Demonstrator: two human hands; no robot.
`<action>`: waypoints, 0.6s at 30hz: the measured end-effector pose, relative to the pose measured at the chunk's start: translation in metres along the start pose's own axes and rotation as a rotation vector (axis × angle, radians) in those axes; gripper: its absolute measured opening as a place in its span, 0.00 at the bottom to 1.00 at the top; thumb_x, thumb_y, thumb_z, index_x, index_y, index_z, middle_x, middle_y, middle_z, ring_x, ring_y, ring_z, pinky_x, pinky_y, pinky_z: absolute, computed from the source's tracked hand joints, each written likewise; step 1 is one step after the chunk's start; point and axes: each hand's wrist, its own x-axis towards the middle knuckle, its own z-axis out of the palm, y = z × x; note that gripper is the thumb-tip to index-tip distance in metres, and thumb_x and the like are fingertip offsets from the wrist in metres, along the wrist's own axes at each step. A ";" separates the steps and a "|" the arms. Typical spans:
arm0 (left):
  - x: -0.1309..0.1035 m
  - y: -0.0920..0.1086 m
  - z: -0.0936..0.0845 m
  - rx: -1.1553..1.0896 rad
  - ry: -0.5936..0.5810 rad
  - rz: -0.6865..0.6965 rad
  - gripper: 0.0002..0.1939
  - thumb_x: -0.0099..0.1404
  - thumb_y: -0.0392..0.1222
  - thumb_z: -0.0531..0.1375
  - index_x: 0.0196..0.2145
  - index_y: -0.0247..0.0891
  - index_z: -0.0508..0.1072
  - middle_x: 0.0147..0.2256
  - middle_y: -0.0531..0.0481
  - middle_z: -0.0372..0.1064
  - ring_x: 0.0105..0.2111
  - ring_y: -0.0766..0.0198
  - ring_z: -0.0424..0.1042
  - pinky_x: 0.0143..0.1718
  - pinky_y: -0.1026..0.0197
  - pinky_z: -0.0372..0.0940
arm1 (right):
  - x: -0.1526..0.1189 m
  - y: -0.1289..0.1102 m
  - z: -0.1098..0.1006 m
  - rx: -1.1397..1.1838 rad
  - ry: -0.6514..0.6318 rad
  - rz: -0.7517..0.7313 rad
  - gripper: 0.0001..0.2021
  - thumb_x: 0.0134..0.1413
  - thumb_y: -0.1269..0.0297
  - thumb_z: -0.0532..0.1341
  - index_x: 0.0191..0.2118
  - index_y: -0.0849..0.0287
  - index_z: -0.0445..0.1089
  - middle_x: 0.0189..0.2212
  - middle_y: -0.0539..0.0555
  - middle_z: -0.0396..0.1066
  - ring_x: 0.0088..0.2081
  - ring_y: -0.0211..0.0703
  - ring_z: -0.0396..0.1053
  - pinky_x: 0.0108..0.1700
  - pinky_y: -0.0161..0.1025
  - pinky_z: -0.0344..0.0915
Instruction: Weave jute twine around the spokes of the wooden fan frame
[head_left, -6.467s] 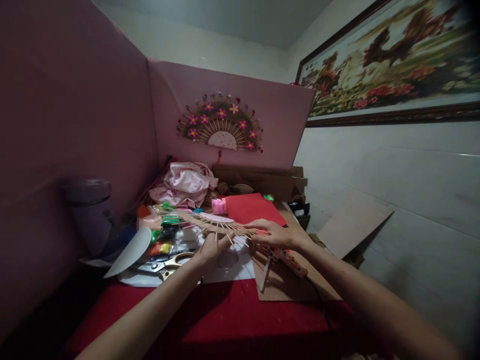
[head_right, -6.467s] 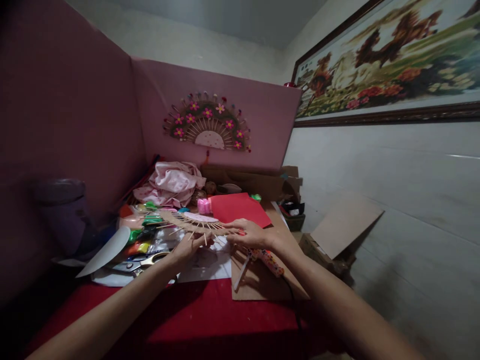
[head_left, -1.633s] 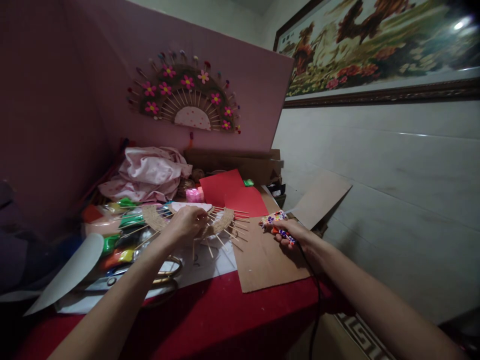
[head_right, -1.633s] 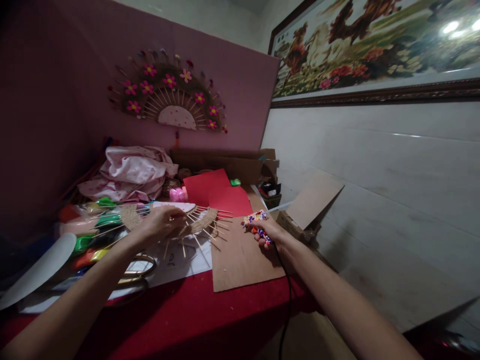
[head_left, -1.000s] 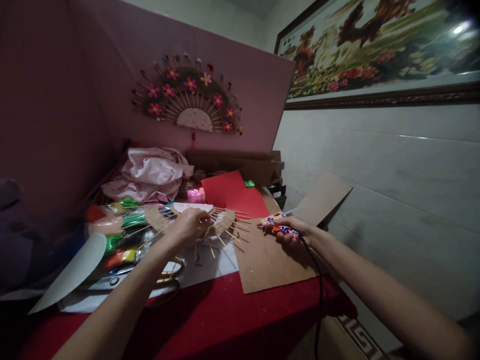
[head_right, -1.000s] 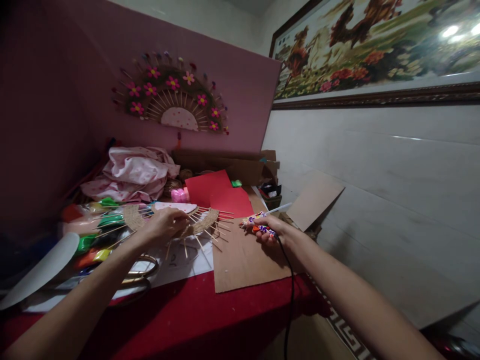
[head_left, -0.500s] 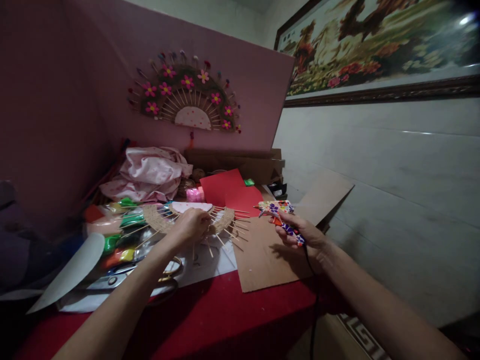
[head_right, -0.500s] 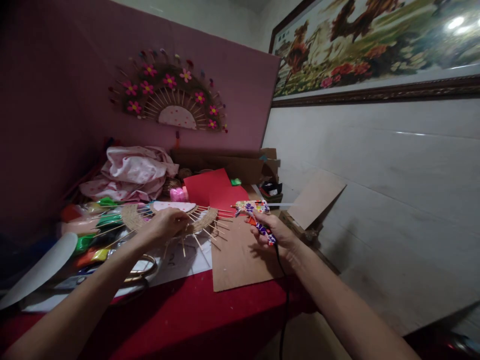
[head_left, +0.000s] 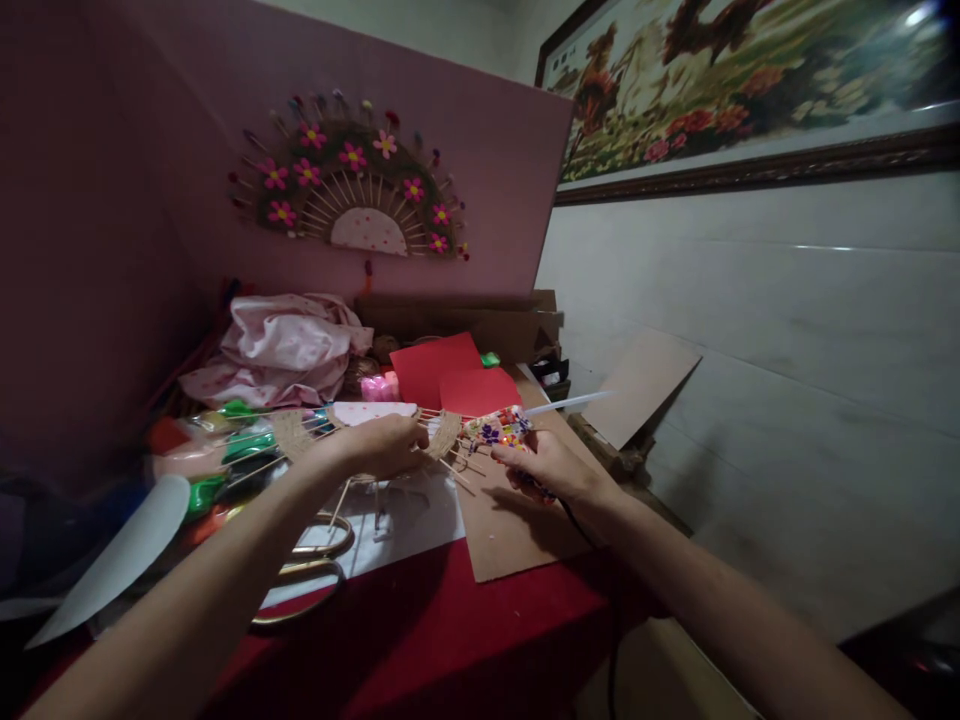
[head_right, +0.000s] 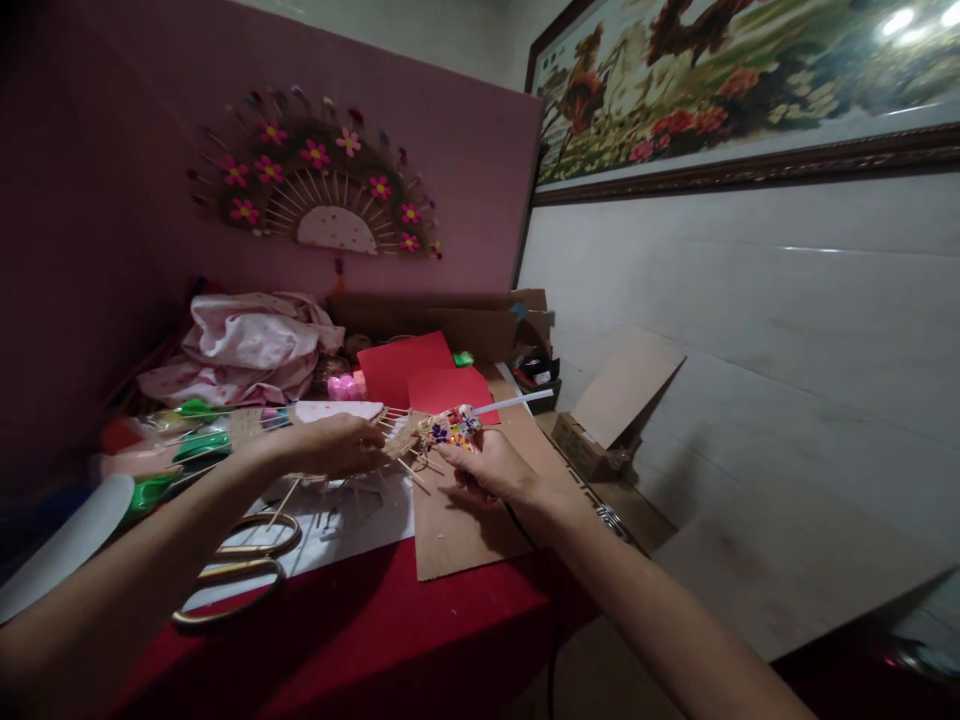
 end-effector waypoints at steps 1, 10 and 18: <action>0.001 0.001 -0.002 0.016 -0.041 0.001 0.07 0.53 0.41 0.56 0.24 0.37 0.73 0.20 0.53 0.65 0.20 0.70 0.58 0.22 0.66 0.49 | 0.001 0.001 0.001 0.003 0.004 -0.004 0.15 0.49 0.53 0.58 0.25 0.60 0.60 0.15 0.46 0.61 0.11 0.28 0.54 0.10 0.27 0.49; 0.015 0.007 0.023 0.194 0.112 -0.084 0.07 0.53 0.41 0.55 0.27 0.37 0.72 0.26 0.49 0.69 0.24 0.66 0.63 0.22 0.65 0.50 | -0.007 -0.017 0.017 -0.046 0.101 -0.025 0.09 0.47 0.65 0.58 0.20 0.60 0.61 0.13 0.46 0.58 0.15 0.29 0.54 0.15 0.28 0.51; 0.015 0.016 0.034 0.351 0.145 -0.104 0.09 0.56 0.40 0.53 0.29 0.35 0.72 0.30 0.42 0.70 0.30 0.59 0.68 0.29 0.60 0.59 | -0.007 -0.002 0.011 -0.377 0.147 -0.199 0.04 0.45 0.65 0.58 0.29 0.58 0.68 0.23 0.49 0.66 0.26 0.36 0.61 0.24 0.30 0.56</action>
